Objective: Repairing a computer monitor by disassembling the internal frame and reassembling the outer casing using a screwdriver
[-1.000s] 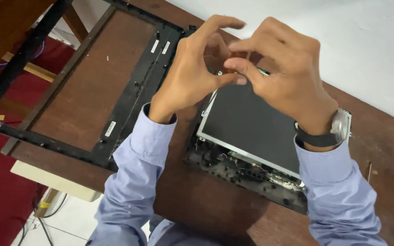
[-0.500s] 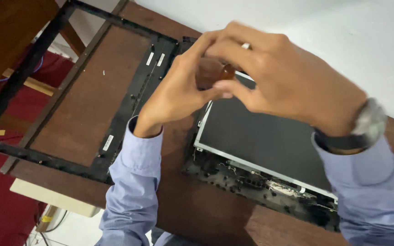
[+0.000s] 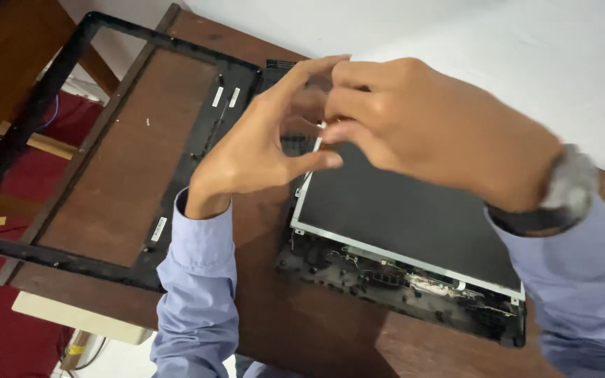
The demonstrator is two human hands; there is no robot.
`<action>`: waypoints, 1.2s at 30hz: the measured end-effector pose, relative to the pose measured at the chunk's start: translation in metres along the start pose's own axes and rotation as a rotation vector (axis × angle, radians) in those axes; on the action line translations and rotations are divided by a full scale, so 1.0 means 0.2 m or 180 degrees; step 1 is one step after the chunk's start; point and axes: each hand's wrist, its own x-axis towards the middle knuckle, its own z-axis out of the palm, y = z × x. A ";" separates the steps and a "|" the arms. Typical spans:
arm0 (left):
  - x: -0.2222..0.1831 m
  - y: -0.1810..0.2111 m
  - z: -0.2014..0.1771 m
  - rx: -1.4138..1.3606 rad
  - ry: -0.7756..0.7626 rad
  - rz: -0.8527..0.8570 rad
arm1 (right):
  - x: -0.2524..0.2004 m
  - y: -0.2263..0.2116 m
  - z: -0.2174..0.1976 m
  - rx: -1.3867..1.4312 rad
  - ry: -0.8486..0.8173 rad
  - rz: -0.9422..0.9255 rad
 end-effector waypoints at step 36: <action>0.00 -0.03 -0.01 -0.0103 0.0007 -0.0069 | 0.00 -0.06 -0.05 0.0124 0.0299 0.0056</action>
